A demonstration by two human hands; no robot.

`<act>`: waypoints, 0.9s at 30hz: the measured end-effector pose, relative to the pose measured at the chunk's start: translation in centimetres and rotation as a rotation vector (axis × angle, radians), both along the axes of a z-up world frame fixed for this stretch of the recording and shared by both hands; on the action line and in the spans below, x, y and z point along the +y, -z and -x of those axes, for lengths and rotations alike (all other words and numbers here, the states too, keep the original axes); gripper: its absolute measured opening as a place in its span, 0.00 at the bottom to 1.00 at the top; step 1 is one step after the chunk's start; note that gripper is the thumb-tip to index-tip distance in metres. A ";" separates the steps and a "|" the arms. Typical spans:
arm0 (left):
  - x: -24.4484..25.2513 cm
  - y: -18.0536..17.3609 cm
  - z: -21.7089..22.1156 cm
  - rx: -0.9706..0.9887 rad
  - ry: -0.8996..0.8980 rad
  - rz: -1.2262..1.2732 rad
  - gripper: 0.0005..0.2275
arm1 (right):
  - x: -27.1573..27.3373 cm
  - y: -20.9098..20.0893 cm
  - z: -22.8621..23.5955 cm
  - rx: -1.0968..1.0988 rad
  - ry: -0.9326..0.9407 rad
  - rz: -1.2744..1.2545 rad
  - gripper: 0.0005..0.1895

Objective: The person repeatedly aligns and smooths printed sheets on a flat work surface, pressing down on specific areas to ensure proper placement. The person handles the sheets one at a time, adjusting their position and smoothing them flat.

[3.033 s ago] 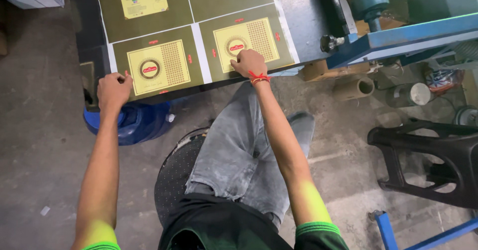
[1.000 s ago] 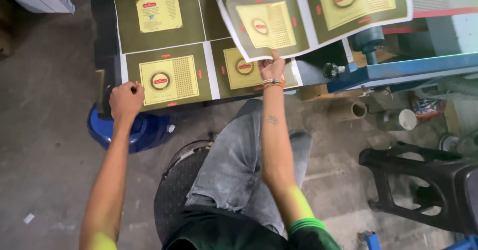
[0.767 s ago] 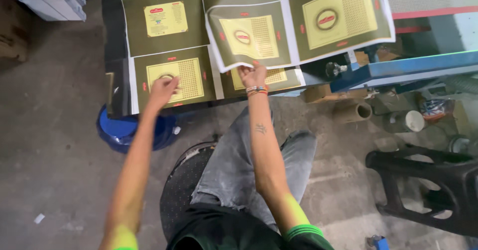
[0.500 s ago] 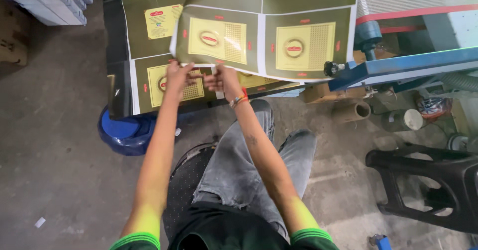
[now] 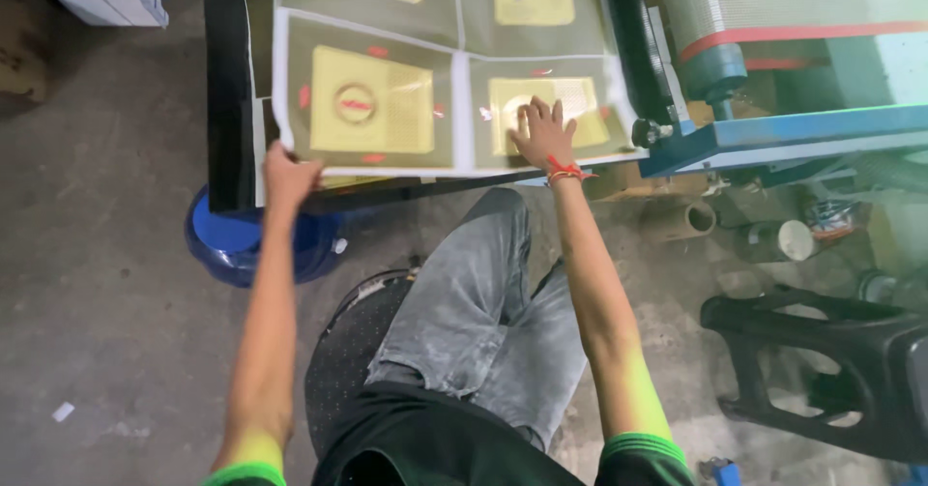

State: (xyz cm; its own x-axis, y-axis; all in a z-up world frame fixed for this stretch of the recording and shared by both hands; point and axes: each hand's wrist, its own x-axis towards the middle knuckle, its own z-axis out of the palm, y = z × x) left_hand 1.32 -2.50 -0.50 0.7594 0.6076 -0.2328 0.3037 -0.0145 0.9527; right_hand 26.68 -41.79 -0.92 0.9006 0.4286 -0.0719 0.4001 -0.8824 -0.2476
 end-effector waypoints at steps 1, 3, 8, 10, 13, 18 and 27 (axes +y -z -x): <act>1.2 0.1 0.3 0.207 -0.023 0.020 0.18 | -0.6 0.8 -0.3 0.077 -0.013 0.085 0.32; 2.4 -0.1 0.2 0.447 0.041 -0.340 0.29 | -1.3 2.1 -0.9 0.156 -0.039 0.136 0.36; 3.1 1.4 -0.4 0.420 0.112 -0.741 0.40 | 0.2 4.2 -2.0 0.103 -0.099 0.085 0.37; 3.8 4.6 -0.6 0.311 0.262 -0.827 0.37 | 1.2 4.5 -2.2 0.092 -0.099 0.096 0.36; 4.8 8.4 -1.7 0.721 0.523 -0.725 0.38 | 2.0 5.1 -1.6 0.018 -0.132 0.051 0.33; 4.4 9.3 -1.6 0.787 0.396 -0.756 0.27 | 2.6 3.4 0.4 -0.181 -0.169 -0.061 0.14; 4.6 8.8 -2.1 0.838 0.462 -0.791 0.22 | 2.2 0.9 1.9 -0.331 0.036 -0.100 0.07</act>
State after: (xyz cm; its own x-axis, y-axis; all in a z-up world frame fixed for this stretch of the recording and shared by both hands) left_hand 3.42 2.12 -9.29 0.7334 0.5176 -0.4407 0.6282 -0.7638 0.1482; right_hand 24.78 -39.57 -1.79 0.8829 0.3862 0.2672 0.4421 -0.8754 -0.1955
